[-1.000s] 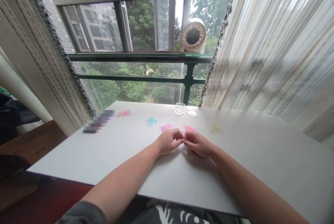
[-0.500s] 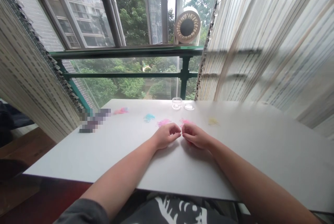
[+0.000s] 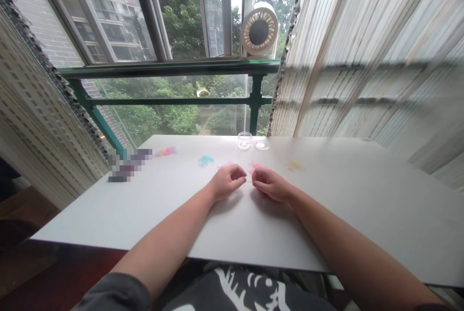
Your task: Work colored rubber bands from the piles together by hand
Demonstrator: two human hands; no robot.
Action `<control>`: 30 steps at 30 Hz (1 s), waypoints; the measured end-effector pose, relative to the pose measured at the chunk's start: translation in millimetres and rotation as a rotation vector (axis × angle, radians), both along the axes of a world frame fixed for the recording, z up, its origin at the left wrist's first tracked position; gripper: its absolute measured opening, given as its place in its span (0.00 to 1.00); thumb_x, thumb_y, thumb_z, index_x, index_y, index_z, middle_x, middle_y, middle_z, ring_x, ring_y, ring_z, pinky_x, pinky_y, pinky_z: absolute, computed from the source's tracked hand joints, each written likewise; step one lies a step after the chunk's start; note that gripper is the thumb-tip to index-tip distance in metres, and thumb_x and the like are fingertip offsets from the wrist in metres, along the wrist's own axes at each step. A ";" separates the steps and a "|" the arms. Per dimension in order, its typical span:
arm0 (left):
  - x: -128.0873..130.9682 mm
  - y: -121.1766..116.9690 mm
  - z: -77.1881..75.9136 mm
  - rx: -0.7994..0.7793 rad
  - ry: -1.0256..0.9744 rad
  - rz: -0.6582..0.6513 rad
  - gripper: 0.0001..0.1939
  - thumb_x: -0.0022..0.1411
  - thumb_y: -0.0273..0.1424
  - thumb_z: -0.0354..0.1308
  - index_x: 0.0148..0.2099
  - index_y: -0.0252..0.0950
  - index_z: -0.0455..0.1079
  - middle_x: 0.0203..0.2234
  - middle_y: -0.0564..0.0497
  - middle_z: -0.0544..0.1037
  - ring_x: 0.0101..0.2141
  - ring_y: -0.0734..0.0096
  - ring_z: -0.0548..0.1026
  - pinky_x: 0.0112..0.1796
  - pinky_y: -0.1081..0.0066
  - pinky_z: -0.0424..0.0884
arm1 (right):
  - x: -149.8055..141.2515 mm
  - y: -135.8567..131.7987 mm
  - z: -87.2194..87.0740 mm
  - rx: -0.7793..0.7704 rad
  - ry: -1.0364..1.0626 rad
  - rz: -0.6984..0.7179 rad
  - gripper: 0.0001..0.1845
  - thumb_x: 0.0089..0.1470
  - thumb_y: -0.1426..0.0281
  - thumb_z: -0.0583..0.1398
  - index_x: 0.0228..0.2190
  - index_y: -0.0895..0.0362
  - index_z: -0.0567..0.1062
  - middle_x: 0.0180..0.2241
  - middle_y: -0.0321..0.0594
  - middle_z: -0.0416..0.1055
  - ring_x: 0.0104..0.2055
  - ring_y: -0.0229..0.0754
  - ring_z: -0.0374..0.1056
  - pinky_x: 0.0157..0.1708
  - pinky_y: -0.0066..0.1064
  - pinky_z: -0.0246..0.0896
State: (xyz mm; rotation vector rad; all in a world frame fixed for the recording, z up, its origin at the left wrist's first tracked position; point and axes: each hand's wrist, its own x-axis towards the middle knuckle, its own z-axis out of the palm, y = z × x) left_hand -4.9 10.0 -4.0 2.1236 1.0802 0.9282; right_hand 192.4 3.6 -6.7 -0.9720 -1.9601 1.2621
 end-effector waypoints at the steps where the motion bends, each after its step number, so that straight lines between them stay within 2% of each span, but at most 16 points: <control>1: -0.4 0.4 0.1 0.002 -0.001 0.004 0.09 0.55 0.34 0.55 0.36 0.34 0.69 0.28 0.51 0.74 0.28 0.74 0.70 0.32 0.73 0.68 | 0.1 0.1 -0.1 0.003 -0.004 -0.003 0.05 0.50 0.71 0.55 0.25 0.56 0.61 0.13 0.26 0.58 0.15 0.31 0.56 0.15 0.22 0.49; 6: -0.1 0.8 -0.1 -0.018 0.022 -0.001 0.11 0.55 0.35 0.55 0.38 0.34 0.70 0.29 0.50 0.75 0.28 0.73 0.70 0.31 0.72 0.68 | 0.1 0.7 -0.9 0.005 -0.017 -0.014 0.06 0.50 0.70 0.55 0.25 0.56 0.61 0.13 0.26 0.59 0.15 0.31 0.57 0.16 0.23 0.50; 11: -0.3 0.3 -0.7 -0.080 0.063 -0.057 0.13 0.55 0.36 0.55 0.41 0.35 0.71 0.35 0.48 0.76 0.30 0.72 0.72 0.30 0.73 0.68 | -0.4 0.9 -1.7 0.000 -0.020 -0.023 0.07 0.50 0.69 0.56 0.25 0.56 0.61 0.13 0.26 0.59 0.14 0.31 0.56 0.15 0.23 0.50; 17: 0.4 -2.7 2.0 -0.052 0.094 -0.028 0.11 0.55 0.35 0.53 0.35 0.35 0.72 0.29 0.49 0.76 0.30 0.71 0.72 0.29 0.74 0.67 | -0.5 -0.8 1.5 -0.001 -0.033 -0.029 0.06 0.49 0.69 0.56 0.25 0.56 0.61 0.12 0.26 0.59 0.15 0.32 0.56 0.16 0.24 0.50; 23: 0.8 -4.0 3.7 -0.045 0.092 -0.013 0.10 0.55 0.35 0.54 0.34 0.35 0.72 0.29 0.51 0.77 0.29 0.72 0.72 0.29 0.74 0.66 | -0.4 -2.8 5.3 -0.007 -0.037 -0.024 0.07 0.49 0.69 0.56 0.25 0.56 0.61 0.13 0.26 0.58 0.15 0.31 0.56 0.16 0.23 0.49; 30: 0.2 -3.2 3.5 -0.043 0.089 -0.020 0.10 0.55 0.36 0.54 0.34 0.35 0.72 0.28 0.51 0.76 0.29 0.72 0.72 0.29 0.74 0.66 | 1.6 0.2 2.1 -0.009 -0.012 -0.015 0.06 0.49 0.70 0.56 0.26 0.56 0.61 0.13 0.26 0.59 0.15 0.31 0.57 0.16 0.23 0.51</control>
